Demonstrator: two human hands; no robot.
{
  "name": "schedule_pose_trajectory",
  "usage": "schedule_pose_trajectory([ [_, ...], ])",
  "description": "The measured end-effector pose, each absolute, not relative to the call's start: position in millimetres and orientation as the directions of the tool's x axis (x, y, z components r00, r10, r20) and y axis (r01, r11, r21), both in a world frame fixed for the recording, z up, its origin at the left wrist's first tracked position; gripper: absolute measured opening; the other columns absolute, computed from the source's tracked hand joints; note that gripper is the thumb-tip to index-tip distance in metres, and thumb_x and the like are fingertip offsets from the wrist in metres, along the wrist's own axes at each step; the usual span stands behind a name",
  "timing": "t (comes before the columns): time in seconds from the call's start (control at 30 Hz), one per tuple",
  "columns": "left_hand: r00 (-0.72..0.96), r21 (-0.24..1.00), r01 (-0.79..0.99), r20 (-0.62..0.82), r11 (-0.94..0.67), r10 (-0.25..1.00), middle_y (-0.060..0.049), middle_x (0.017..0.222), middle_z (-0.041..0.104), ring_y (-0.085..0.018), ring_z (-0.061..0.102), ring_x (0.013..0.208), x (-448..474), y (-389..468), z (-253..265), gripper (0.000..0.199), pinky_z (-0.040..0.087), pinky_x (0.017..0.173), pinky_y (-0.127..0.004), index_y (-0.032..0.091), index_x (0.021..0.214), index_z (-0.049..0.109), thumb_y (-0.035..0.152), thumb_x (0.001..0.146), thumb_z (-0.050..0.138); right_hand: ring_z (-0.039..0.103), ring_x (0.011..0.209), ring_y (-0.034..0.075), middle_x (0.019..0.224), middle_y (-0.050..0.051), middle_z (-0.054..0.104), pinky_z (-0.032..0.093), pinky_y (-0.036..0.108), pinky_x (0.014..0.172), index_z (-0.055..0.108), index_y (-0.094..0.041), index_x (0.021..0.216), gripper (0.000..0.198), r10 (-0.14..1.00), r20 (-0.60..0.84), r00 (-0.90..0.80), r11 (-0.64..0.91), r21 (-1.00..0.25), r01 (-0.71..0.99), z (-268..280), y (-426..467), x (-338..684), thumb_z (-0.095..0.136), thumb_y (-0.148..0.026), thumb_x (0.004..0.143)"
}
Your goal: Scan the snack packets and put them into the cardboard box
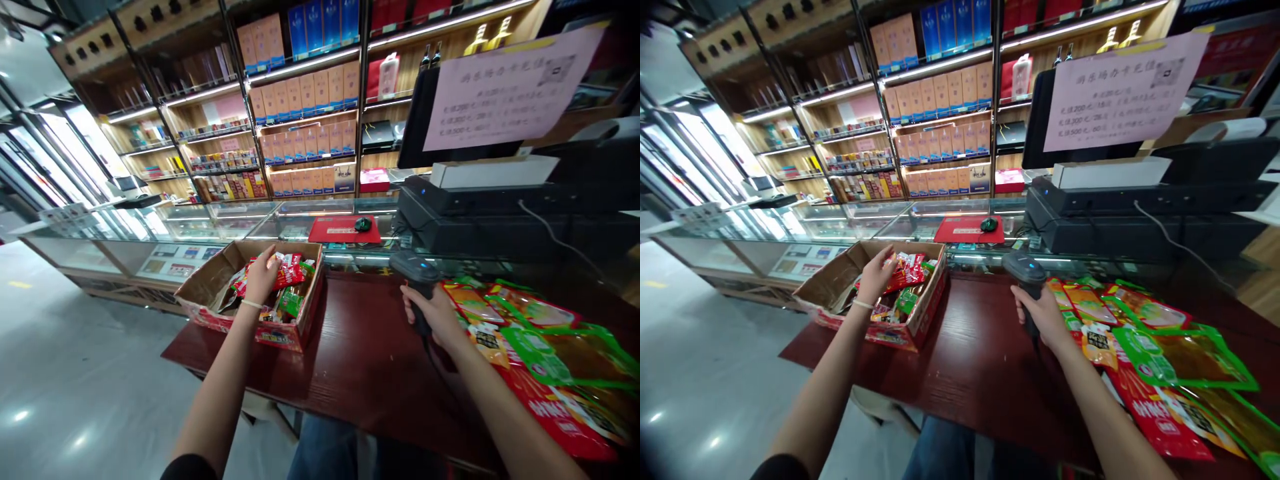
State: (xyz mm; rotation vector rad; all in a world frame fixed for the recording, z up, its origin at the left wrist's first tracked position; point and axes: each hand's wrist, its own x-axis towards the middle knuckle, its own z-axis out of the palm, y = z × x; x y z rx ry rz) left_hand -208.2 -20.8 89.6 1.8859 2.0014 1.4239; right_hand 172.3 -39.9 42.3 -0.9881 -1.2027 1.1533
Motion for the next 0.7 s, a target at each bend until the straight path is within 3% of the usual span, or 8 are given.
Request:
schedule_pose_trajectory([
  [0.33,-0.138,0.613,0.747,0.522,-0.257,0.842,-0.007,0.108,0.074,-0.023,0.07,0.098,-174,-25,99,0.027,0.055,0.089,-0.037,0.022,0.108,0.071,0.034,0.088,0.056,0.044,0.036,0.009,0.055,-0.007,0.051,0.039,0.022,0.035,0.049,-0.023,0.077,0.041,0.989,0.139,0.051,0.144,-0.984,-0.101,46,-36,188,0.077,-0.051,0.071],
  [0.53,0.035,0.592,0.699,0.532,-0.401,0.846,-0.005,0.106,0.075,-0.021,0.07,0.093,-104,-31,114,0.027,0.055,0.086,-0.034,0.022,0.109,0.07,0.034,0.089,0.056,0.044,0.036,0.009,0.056,-0.009,0.053,0.038,0.023,0.034,0.049,-0.025,0.087,0.043,0.973,0.146,0.177,0.166,-0.98,-0.107,56,-38,234,0.078,-0.051,0.069],
  [0.7,0.229,0.606,0.597,0.499,-0.525,0.836,-0.006,0.104,0.074,-0.02,0.07,0.091,-11,-25,97,0.025,0.054,0.088,-0.033,0.021,0.11,0.068,0.029,0.089,0.057,0.044,0.036,0.01,0.056,-0.008,0.053,0.037,0.024,0.034,0.048,-0.027,0.087,0.042,0.955,0.109,0.276,0.15,-0.98,-0.13,53,-41,277,0.079,-0.048,0.07],
])
